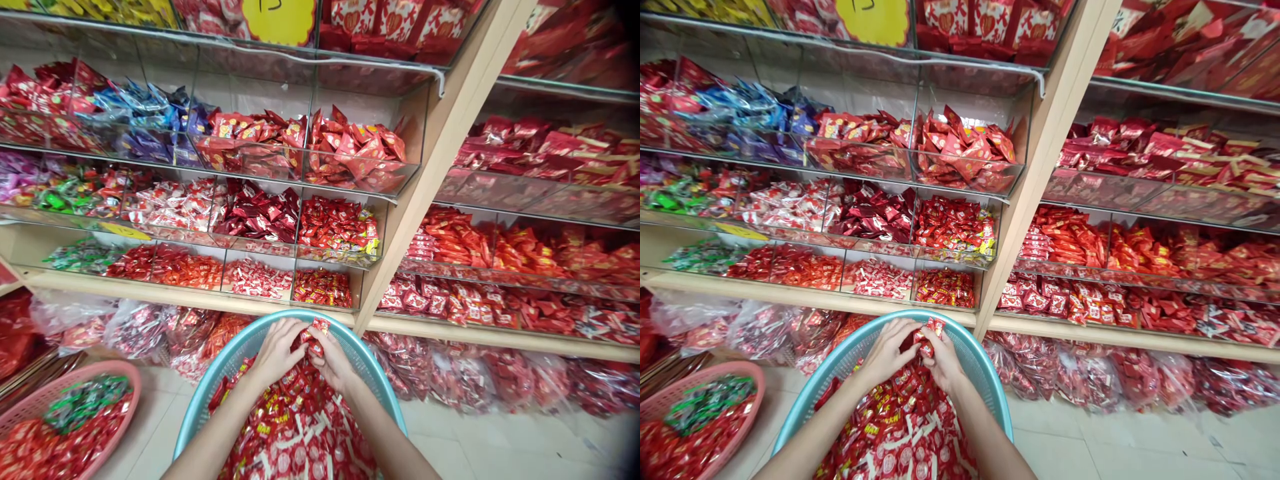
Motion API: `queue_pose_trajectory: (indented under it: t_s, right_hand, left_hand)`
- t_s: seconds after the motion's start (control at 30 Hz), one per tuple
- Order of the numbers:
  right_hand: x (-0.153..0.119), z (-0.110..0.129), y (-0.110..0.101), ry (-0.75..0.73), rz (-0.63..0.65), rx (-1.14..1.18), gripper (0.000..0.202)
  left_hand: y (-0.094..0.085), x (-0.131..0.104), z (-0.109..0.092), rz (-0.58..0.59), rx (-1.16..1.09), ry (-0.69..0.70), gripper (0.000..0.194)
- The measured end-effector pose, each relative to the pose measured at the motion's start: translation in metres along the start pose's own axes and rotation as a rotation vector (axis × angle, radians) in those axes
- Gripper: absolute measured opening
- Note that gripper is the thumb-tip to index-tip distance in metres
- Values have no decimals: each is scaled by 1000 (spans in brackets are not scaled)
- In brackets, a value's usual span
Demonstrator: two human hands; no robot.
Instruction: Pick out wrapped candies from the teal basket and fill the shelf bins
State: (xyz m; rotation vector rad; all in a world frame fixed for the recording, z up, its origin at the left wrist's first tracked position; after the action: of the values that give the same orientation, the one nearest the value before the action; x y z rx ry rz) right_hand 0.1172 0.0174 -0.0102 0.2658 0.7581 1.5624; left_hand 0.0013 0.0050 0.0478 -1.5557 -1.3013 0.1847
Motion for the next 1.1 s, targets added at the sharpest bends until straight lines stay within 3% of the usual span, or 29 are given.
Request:
queue_pose_trajectory:
  t_s: [0.23,0.47,0.6,0.8,1.1]
  right_hand:
    - [-2,-1,3,6,-10,-13,36]
    - [1,3,-3,-17,-10,5,33]
    - [2,2,-6,-5,-38,-14,34]
    - [1,1,-8,-2,-47,-27,33]
    - [2,0,-8,-6,-54,-38,33]
  left_hand:
    - [0,0,11,30,-84,-62,28]
    - [-25,-2,46,-103,-132,-182,26]
    - [-31,-4,60,-84,-88,-210,25]
    - [-32,-11,67,-46,125,-299,19]
    - [-22,-13,71,23,163,-292,24]
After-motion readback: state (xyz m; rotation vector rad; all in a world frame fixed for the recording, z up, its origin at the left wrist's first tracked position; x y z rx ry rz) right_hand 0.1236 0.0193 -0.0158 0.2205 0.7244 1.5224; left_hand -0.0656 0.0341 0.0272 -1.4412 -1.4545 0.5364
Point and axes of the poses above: each hand's wrist, its own x-axis towards the middle knuckle, its own y-axis out of the palm, z = x × y, the point moved 5 cm from there along x, towards the middle knuckle, and after that the axes turned 2 degrees about -y, right-handed, at the moved point
